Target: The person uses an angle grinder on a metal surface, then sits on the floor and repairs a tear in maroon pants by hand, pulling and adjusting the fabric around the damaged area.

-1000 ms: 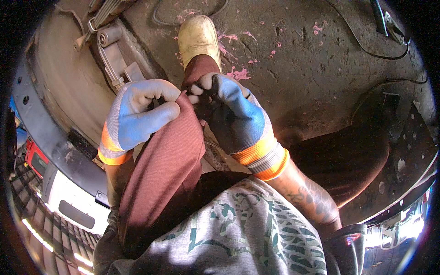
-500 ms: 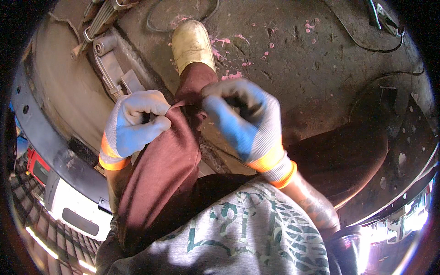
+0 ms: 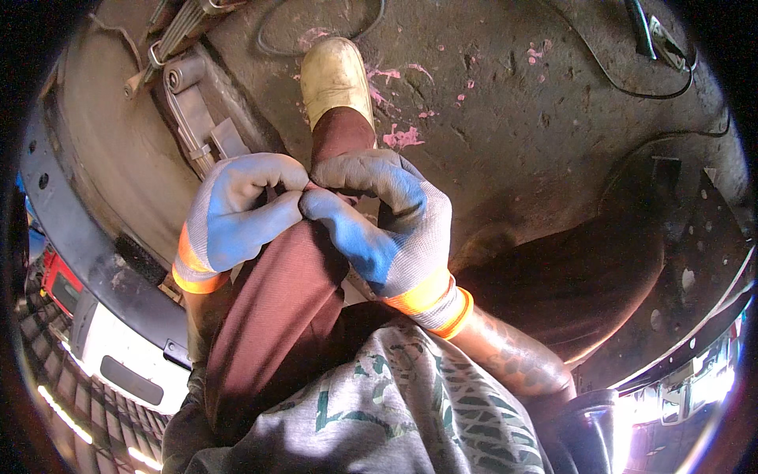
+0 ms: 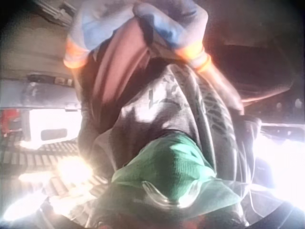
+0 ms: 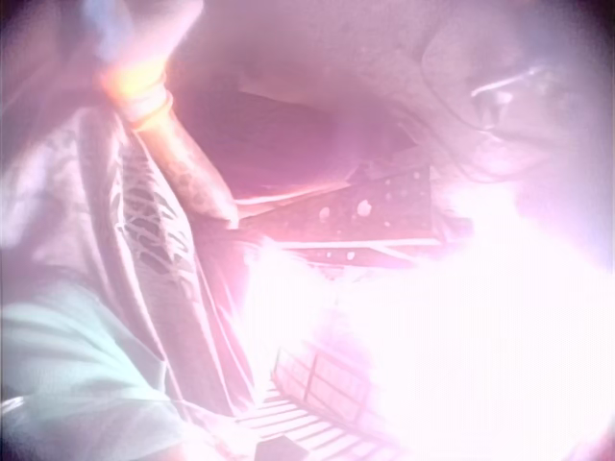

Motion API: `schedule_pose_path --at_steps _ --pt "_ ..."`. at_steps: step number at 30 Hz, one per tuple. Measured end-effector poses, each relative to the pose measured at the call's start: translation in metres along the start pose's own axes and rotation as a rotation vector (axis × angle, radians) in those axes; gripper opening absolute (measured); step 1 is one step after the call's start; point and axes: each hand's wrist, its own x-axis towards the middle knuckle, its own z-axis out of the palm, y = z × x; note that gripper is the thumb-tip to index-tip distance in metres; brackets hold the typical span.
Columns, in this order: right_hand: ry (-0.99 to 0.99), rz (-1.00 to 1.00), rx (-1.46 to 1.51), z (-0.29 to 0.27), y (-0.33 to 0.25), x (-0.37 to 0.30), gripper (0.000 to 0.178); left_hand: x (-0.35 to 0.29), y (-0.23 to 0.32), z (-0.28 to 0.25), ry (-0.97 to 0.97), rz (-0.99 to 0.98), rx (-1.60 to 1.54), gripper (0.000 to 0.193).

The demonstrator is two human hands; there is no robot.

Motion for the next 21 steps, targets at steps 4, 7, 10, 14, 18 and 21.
schedule_pose_path --at_steps 4,7,10,14,18,21 --pt "0.105 -0.141 0.003 0.007 0.006 0.000 0.012 0.003 -0.003 0.003 0.024 -0.049 -0.132 0.013" --pt "0.117 -0.167 0.003 0.009 0.008 0.001 0.009 0.003 -0.008 0.008 0.064 -0.015 -0.219 0.012" --pt "0.195 -0.092 0.090 0.005 0.008 -0.008 0.011 0.003 -0.011 0.008 0.086 -0.119 -0.255 0.012" --pt "0.388 0.136 0.341 -0.023 0.022 0.014 0.015 0.005 -0.018 0.007 0.105 -0.036 -0.419 0.013" --pt "0.299 0.189 0.423 -0.028 0.017 0.017 0.020 0.004 -0.013 0.004 0.068 -0.044 -0.401 0.013" --pt "0.131 0.299 0.455 -0.039 0.021 0.018 0.032 0.001 -0.016 0.004 0.106 -0.024 -0.391 0.014"
